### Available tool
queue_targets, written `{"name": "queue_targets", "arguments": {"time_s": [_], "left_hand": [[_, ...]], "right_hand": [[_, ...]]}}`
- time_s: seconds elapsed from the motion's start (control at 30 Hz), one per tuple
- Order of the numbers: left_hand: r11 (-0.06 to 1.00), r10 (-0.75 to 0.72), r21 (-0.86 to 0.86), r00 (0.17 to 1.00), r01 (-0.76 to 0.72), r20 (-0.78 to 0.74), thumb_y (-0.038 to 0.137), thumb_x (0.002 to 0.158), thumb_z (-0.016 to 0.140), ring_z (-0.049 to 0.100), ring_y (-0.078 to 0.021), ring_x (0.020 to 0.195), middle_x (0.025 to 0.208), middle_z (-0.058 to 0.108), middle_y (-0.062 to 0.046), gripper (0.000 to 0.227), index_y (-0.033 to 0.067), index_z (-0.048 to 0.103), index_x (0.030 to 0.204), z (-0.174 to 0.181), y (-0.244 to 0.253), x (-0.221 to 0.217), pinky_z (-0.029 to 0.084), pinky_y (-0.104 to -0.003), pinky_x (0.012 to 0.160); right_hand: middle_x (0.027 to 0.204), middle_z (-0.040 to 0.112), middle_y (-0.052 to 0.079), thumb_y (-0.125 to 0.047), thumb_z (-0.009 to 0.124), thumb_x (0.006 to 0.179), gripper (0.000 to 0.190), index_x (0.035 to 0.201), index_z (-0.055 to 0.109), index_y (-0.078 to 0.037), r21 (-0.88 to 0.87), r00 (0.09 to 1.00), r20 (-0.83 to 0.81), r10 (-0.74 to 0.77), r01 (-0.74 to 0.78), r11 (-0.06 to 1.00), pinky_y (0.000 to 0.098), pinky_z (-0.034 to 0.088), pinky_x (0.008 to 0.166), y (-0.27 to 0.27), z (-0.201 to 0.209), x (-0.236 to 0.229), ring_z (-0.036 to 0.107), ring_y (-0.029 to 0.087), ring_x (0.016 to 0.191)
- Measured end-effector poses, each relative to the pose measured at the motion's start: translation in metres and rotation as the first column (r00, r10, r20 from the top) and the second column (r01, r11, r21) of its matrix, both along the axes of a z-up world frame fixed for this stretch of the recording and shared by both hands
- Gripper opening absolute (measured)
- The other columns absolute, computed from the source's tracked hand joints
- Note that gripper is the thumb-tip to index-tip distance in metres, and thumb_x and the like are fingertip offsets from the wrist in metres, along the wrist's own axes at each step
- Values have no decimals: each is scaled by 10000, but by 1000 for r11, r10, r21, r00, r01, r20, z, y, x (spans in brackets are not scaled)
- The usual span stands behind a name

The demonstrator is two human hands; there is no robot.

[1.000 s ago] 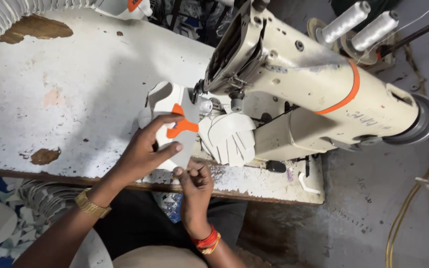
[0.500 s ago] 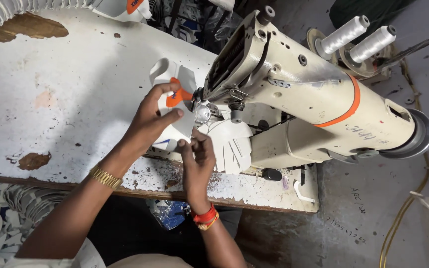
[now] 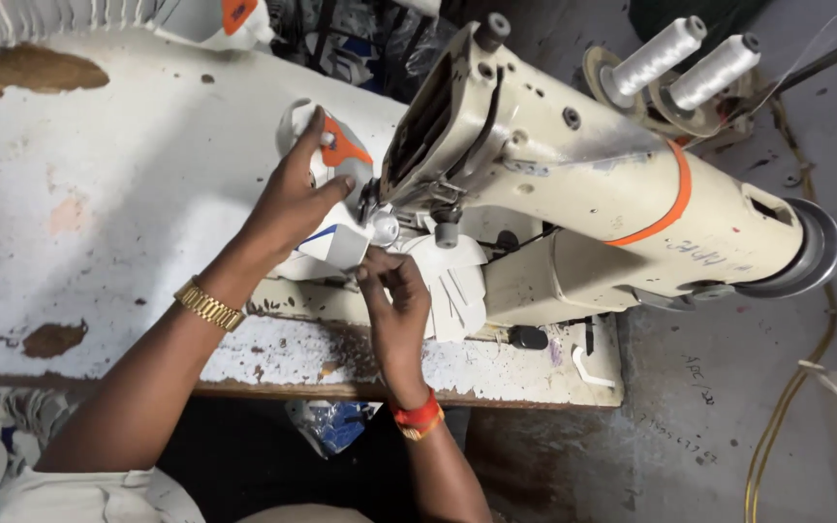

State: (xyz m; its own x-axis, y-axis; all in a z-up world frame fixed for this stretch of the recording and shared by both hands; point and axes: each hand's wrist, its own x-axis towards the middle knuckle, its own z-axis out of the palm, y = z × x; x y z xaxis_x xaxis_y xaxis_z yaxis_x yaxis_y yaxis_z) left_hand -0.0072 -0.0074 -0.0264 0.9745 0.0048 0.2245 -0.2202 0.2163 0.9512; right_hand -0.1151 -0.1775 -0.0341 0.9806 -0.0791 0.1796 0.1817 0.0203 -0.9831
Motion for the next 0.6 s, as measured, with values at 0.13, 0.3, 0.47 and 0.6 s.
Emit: {"name": "queue_targets", "arguments": {"time_s": [0.13,0.3,0.47,0.6], "left_hand": [[941,-121,314,992,126,-36,54,948,711,387,-248,1484,1631,383,-185,897,157,149,1639,18,3,25,378,-363,1168],[830,-386,476,915,290,116,29,963,668,396,-269,1491,1693,316,-159,911,246,168,1692,65,-3,28,446,-375,1133],[870,35,480,987,-108,158,139,980,699,705,-147,1049,1220,714,-38,793,169,246,1630,20,-7,6,625,-325,893],[755,376,364,814,-546,443,12,1111,702,654,-222,1217,1427,633,-121,568,87,402,1588,-21,53,-62,547,-382,1060]], "right_hand": [[948,762,53,-70,660,971,153,1102,694,3,-314,985,-93,-143,107,943,261,531,766,-51,-11,6,663,106,845],[1212,677,185,-189,785,892,390,1206,683,19,-837,963,243,-119,270,476,452,502,961,-116,-7,36,602,305,1137],[1343,456,287,-419,920,714,899,1374,509,33,-960,981,-91,-170,-41,276,550,428,955,-128,-14,77,472,481,1173],[1297,480,251,-485,918,736,825,1260,547,33,-980,989,-106,-107,-85,182,562,428,1004,-141,-38,96,466,480,1191]]}}
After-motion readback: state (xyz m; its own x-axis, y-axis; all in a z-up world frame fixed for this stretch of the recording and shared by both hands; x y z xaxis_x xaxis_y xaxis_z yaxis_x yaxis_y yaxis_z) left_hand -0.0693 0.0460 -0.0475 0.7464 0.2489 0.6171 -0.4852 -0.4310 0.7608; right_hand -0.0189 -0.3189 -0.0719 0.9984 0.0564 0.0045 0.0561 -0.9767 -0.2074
